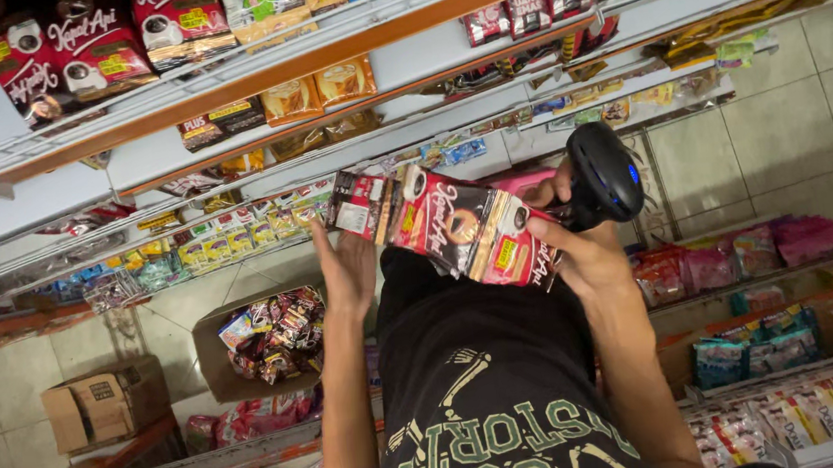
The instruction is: The person scans several coffee packets from a box and individual packets on shelves using a handheld barcode scanner.
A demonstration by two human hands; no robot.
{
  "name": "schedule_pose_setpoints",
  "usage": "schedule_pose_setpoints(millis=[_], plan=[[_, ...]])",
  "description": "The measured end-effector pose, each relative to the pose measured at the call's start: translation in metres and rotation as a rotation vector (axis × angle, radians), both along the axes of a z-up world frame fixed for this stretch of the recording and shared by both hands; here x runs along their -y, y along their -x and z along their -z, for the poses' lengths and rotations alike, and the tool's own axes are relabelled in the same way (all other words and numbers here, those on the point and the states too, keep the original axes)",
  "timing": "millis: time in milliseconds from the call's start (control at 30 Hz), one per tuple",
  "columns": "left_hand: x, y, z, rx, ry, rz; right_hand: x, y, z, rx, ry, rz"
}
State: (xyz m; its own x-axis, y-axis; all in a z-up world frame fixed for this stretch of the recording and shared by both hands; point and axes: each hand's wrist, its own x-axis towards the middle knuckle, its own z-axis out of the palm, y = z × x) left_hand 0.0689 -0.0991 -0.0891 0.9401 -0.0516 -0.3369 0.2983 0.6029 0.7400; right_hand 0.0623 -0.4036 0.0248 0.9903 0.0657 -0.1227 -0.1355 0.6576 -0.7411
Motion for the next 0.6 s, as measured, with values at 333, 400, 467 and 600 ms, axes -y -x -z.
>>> schedule_pose_setpoints(millis=[333, 400, 467, 600], plan=[[0.026, -0.003, -0.050, -0.048, 0.759, -0.317, 0.024, -0.003, -0.001, -0.039, 0.472, -0.065], [0.035, 0.002, -0.070, 0.034, 0.522, -0.281, 0.024, -0.008, -0.003, -0.096, 0.561, -0.102], [0.049, 0.003, -0.083, 0.129, 0.285, -0.229, 0.020, -0.013, -0.002, -0.094, 0.589, -0.119], [0.060, 0.013, -0.090, 0.281, -0.219, 0.039, 0.012, -0.018, 0.001, -0.105, 0.574, -0.133]])
